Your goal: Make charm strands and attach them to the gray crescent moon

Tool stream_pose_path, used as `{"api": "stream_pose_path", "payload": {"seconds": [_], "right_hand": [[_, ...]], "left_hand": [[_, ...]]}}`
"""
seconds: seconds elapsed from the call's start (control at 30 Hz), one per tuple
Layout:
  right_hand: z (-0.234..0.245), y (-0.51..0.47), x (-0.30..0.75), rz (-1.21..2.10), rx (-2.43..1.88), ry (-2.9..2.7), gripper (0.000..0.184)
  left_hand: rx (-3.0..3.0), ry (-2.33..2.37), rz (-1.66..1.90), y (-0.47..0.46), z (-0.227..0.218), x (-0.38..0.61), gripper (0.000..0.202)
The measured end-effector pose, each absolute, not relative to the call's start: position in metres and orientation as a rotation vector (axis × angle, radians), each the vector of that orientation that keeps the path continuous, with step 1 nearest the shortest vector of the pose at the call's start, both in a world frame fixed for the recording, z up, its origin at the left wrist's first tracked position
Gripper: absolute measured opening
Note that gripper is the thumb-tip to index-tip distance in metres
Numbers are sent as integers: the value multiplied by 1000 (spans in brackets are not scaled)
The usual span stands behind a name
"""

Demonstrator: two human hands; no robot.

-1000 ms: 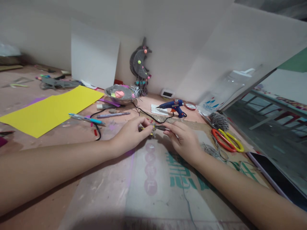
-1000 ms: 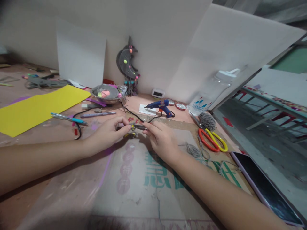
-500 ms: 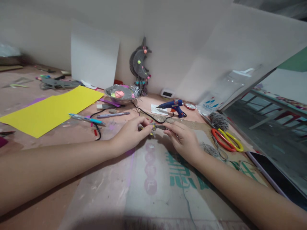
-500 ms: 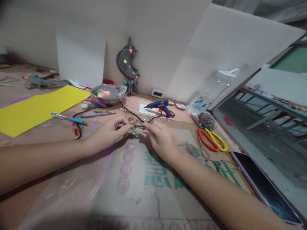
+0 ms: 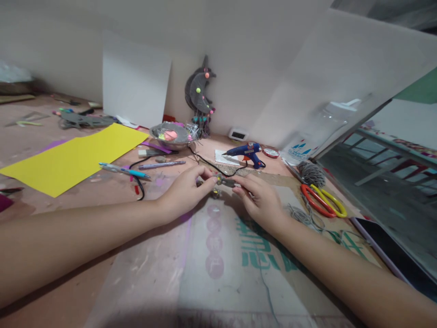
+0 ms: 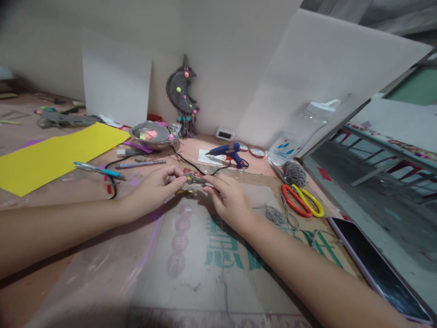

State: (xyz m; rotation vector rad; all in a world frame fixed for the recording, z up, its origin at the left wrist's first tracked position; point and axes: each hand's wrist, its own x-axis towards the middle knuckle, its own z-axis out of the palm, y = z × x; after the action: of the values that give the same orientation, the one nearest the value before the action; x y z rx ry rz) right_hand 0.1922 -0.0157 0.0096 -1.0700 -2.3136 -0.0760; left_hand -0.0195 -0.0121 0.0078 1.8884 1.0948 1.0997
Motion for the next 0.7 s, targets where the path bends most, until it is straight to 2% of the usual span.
{"api": "stream_pose_path", "payload": {"seconds": [0.7], "right_hand": [[9, -14, 193, -136, -1071, -2312, 23]], "left_hand": [[1930, 1121, 1100, -13, 9, -20, 17]]}}
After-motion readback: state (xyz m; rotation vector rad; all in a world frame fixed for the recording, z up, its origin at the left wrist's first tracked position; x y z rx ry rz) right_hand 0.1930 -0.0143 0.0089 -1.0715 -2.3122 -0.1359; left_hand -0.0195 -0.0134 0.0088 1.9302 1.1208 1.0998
